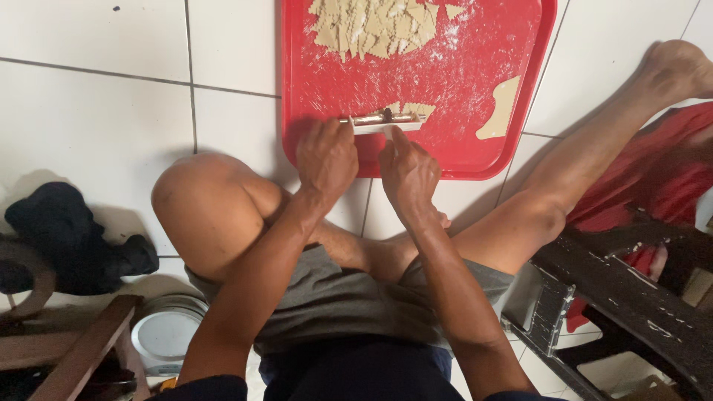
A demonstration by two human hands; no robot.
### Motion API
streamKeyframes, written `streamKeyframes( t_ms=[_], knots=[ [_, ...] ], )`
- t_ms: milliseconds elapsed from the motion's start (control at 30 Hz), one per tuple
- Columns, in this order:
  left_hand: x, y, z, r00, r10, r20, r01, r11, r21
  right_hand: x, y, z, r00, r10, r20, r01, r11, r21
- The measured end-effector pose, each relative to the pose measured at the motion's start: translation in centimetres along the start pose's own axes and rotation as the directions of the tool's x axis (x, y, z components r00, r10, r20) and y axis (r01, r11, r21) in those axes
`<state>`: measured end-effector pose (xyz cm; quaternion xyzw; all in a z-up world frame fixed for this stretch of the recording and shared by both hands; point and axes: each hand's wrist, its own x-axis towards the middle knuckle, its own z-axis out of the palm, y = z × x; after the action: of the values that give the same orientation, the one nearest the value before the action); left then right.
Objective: The person sits on the floor and uses a manual dough cutter to slice a sheet of dough into strips on a red tray. They repeatedly roll the cutter over the dough, separate the cut strips by hand, and place them onto a pile on the tray.
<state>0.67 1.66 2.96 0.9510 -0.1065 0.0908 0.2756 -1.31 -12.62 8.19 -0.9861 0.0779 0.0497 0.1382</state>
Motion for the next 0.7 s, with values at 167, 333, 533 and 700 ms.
streamKeyframes(
  t_ms=[167, 333, 533, 700],
  knots=[
    [-1.9, 1.8, 1.2, 0.978, 0.096, 0.185, -0.103, 0.994, 0.032, 0.1, -0.3, -0.2, 0.999, 0.024, 0.027, -0.024, 1.0, 0.001],
    [-1.7, 2.1, 1.3, 0.952, 0.06, 0.3, -0.095, 0.99, 0.104, 0.3, 0.0, 0.4, 0.999, 0.04, 0.033, -0.039, 0.999, -0.017],
    [-1.7, 2.2, 1.3, 0.96, 0.074, 0.27, -0.099, 0.992, 0.079, 1.8, -0.1, 0.6, 0.998, 0.013, -0.061, -0.012, 1.0, 0.005],
    [-2.4, 0.8, 3.7, 0.977, 0.179, 0.117, -0.193, 0.974, 0.119, 1.7, 4.1, 0.8, 0.992, -0.018, -0.121, 0.062, 0.929, 0.365]
  ],
)
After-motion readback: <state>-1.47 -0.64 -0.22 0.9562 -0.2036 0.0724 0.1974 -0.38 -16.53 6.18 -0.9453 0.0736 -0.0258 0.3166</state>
